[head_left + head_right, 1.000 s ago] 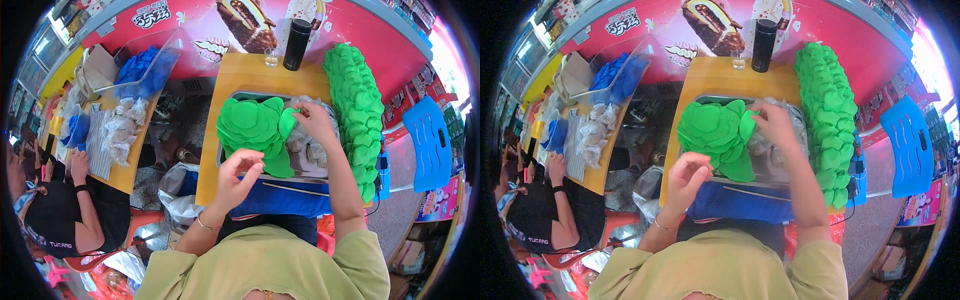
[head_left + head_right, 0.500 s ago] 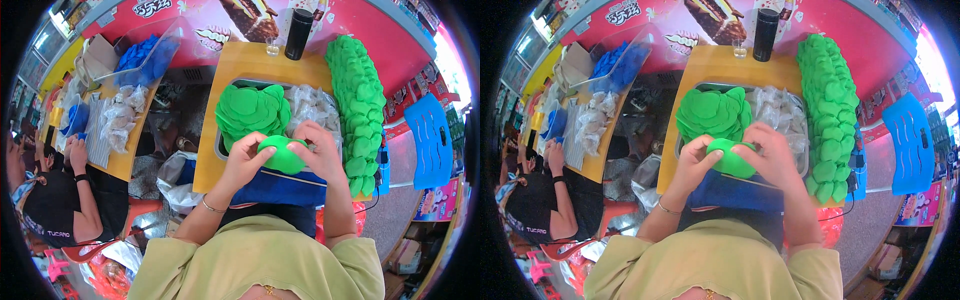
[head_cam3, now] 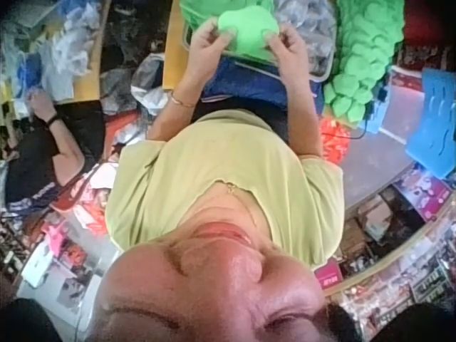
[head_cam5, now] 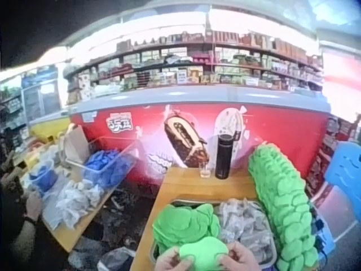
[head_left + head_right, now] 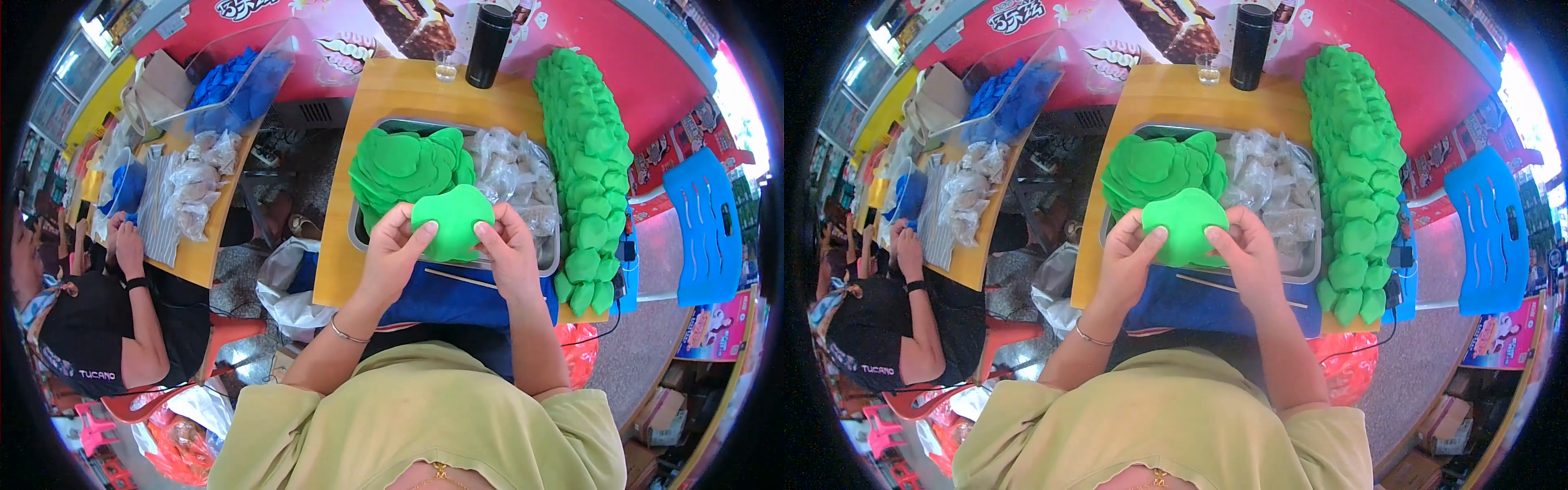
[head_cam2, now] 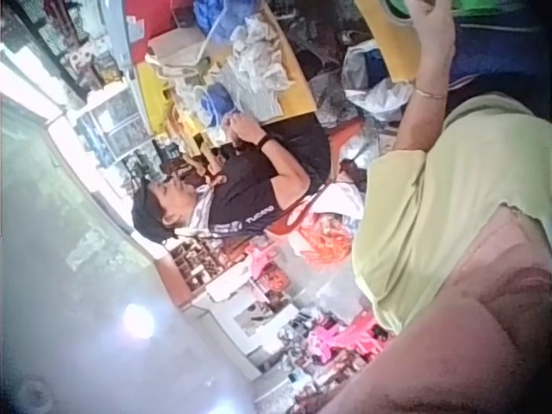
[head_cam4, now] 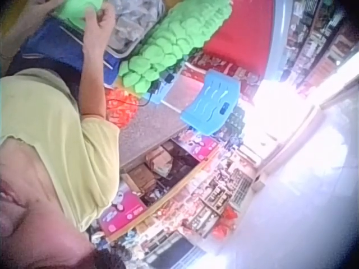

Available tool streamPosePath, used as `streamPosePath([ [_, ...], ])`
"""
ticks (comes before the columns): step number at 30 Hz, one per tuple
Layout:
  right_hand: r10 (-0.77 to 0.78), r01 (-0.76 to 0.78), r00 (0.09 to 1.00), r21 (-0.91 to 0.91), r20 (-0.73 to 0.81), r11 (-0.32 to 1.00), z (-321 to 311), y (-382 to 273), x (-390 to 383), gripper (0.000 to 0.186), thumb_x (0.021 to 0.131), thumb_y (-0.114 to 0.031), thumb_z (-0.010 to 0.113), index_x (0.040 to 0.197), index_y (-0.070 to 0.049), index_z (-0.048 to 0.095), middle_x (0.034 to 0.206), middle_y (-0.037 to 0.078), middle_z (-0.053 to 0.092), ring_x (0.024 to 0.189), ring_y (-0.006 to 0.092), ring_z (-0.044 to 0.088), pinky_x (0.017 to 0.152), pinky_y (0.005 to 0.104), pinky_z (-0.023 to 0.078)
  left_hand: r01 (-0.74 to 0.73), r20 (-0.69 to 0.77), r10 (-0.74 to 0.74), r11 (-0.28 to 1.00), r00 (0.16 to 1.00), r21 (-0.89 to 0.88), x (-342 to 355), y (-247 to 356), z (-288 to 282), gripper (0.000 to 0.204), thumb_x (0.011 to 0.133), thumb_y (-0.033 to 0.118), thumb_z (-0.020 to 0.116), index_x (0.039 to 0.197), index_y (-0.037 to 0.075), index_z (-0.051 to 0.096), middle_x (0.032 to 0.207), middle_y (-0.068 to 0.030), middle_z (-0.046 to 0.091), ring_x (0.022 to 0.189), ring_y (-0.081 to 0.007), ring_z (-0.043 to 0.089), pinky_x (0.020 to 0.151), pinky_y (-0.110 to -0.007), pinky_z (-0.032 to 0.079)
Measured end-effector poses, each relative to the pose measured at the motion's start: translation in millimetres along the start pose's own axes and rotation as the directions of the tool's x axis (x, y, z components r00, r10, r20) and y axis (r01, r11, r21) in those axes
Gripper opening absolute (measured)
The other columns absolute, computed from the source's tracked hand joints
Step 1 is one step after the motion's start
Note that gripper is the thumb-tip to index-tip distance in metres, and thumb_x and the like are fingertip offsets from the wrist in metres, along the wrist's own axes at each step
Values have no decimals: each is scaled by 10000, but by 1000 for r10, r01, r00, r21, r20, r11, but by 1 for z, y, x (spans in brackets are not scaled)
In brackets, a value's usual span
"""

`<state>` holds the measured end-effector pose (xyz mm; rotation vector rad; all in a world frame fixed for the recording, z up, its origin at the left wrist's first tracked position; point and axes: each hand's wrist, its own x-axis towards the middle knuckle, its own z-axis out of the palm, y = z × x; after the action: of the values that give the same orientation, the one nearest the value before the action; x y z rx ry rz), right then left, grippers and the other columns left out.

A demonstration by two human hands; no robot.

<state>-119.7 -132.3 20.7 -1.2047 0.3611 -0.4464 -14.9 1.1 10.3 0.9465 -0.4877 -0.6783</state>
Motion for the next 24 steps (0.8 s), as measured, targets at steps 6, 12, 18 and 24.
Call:
streamPosePath([
  [6,-84,84,996,55,7,995,9,-5,1,285,829,-7,583,1092,-18,475,940,69,623,856,105,584,763,253,469,8,-13,-8,1000,1000,-4,0,-1,2,78,874,46,571,943,37,534,888,-10,608,797,-44,551,706,-205,456],
  [12,-32,46,992,111,-120,993,16,0,-2,355,803,39,580,1133,-19,463,977,87,628,895,116,582,800,255,460,-41,-128,24,990,992,-135,1,-10,14,86,870,51,581,942,47,536,884,2,599,794,-42,545,698,-205,450],
  [18,-154,151,981,-32,-116,988,15,-11,4,322,775,45,615,1066,-21,494,886,72,645,775,109,602,690,233,476,-5,-128,-11,992,992,-127,2,-12,10,131,846,42,601,938,59,510,885,10,559,815,-57,522,700,-213,439],
  [24,-310,268,949,-358,-64,895,7,-9,6,315,724,-14,710,978,-42,525,772,18,611,660,59,552,576,199,422,-465,85,525,651,847,600,-1,-3,8,386,621,136,810,845,60,505,814,-33,504,728,-126,483,620,-248,410],
])
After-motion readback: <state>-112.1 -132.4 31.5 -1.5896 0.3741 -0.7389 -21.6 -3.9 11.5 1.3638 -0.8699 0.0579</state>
